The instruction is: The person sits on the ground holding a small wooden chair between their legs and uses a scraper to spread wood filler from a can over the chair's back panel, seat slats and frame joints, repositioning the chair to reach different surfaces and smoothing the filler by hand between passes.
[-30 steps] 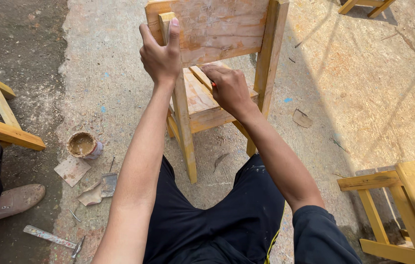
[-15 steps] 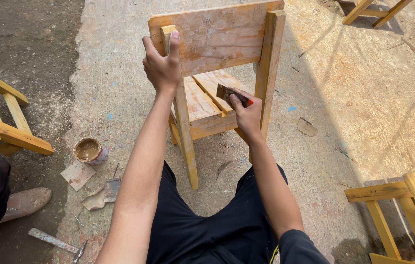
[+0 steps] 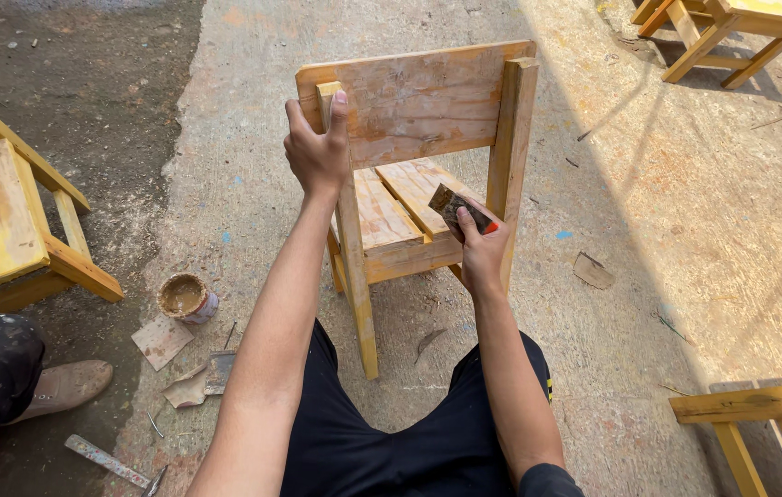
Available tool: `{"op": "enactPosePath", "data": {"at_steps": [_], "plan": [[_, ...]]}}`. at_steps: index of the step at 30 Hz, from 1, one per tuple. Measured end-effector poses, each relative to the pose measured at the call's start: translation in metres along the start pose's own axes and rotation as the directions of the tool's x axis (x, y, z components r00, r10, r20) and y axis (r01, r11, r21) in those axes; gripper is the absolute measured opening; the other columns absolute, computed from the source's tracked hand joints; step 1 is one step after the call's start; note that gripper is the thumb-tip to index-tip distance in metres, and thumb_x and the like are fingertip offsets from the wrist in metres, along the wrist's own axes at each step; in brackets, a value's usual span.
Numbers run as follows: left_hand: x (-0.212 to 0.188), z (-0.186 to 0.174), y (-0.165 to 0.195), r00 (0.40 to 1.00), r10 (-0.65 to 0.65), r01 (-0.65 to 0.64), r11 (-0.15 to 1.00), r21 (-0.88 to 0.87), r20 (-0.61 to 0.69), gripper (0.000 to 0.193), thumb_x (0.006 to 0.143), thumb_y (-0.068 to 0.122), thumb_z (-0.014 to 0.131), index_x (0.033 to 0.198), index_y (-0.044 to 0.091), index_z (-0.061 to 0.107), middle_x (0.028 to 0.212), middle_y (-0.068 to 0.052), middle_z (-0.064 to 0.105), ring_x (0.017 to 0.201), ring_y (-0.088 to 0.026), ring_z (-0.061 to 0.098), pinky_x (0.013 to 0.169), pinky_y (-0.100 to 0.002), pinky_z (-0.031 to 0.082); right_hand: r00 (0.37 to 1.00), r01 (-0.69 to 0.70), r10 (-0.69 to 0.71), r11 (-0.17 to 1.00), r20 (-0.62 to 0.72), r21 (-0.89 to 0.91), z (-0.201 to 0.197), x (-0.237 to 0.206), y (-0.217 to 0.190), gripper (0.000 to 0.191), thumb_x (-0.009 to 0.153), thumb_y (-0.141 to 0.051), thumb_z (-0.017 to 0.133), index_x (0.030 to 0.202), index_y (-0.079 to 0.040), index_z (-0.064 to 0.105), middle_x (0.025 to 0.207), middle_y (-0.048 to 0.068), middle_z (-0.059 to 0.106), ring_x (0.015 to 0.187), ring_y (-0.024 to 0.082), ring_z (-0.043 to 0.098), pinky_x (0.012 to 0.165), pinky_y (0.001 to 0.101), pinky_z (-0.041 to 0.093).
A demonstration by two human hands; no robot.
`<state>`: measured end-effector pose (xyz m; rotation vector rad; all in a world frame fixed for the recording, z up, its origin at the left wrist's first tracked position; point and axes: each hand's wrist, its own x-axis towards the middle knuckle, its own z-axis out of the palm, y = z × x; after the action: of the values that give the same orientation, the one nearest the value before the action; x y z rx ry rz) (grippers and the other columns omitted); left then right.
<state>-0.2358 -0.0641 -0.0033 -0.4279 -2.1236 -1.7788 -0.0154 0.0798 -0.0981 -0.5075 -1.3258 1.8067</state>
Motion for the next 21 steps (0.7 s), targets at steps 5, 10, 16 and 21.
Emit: {"op": "enactPosePath", "data": {"at_steps": [5,10,16,21], "plan": [[0.003,-0.002,0.0,0.999,-0.005,0.003,1.0,0.028,0.05,0.069,0.086,0.073,0.065,0.107,0.009,0.051,0.082,-0.012,0.074,0.077,-0.029,0.079,0.068,-0.042,0.061,0.998,0.0,0.002,0.999,-0.057,0.042,-0.014,-0.001,0.0,0.035,0.098,-0.007,0.068,0.127,0.012,0.064,0.112,0.016,0.071,0.096,0.019,0.072,0.087,0.0336,0.065],[0.002,-0.004,0.002,0.995,0.088,-0.09,0.995,0.05,0.052,0.074,0.08,0.061,0.083,0.116,0.008,0.044,0.091,-0.014,0.075,0.082,-0.031,0.078,0.069,-0.043,0.061,0.998,0.019,-0.012,0.994,-0.066,0.104,-0.033,-0.011,0.005,0.033,0.099,-0.006,0.067,0.126,0.013,0.063,0.114,0.017,0.071,0.099,0.021,0.073,0.088,0.0364,0.065],[0.006,-0.01,0.005,0.985,-0.001,0.003,1.0,-0.01,0.175,0.069,0.074,0.022,0.076,0.128,0.011,0.036,0.094,-0.016,0.075,0.079,-0.034,0.077,0.073,-0.044,0.061,0.997,-0.007,0.016,0.993,-0.077,0.12,-0.043,-0.024,0.009,0.034,0.098,-0.005,0.067,0.127,0.012,0.063,0.114,0.018,0.071,0.101,0.024,0.073,0.091,0.0394,0.065],[0.021,-0.015,0.007,0.952,-0.073,0.079,0.997,-0.007,0.298,0.071,0.073,0.025,0.075,0.126,0.012,0.03,0.094,-0.018,0.076,0.076,-0.033,0.078,0.074,-0.043,0.065,0.994,-0.021,0.031,0.995,-0.105,0.098,-0.045,-0.03,0.014,0.031,0.097,-0.004,0.067,0.124,0.011,0.064,0.113,0.017,0.071,0.101,0.024,0.073,0.09,0.0387,0.065]]}}
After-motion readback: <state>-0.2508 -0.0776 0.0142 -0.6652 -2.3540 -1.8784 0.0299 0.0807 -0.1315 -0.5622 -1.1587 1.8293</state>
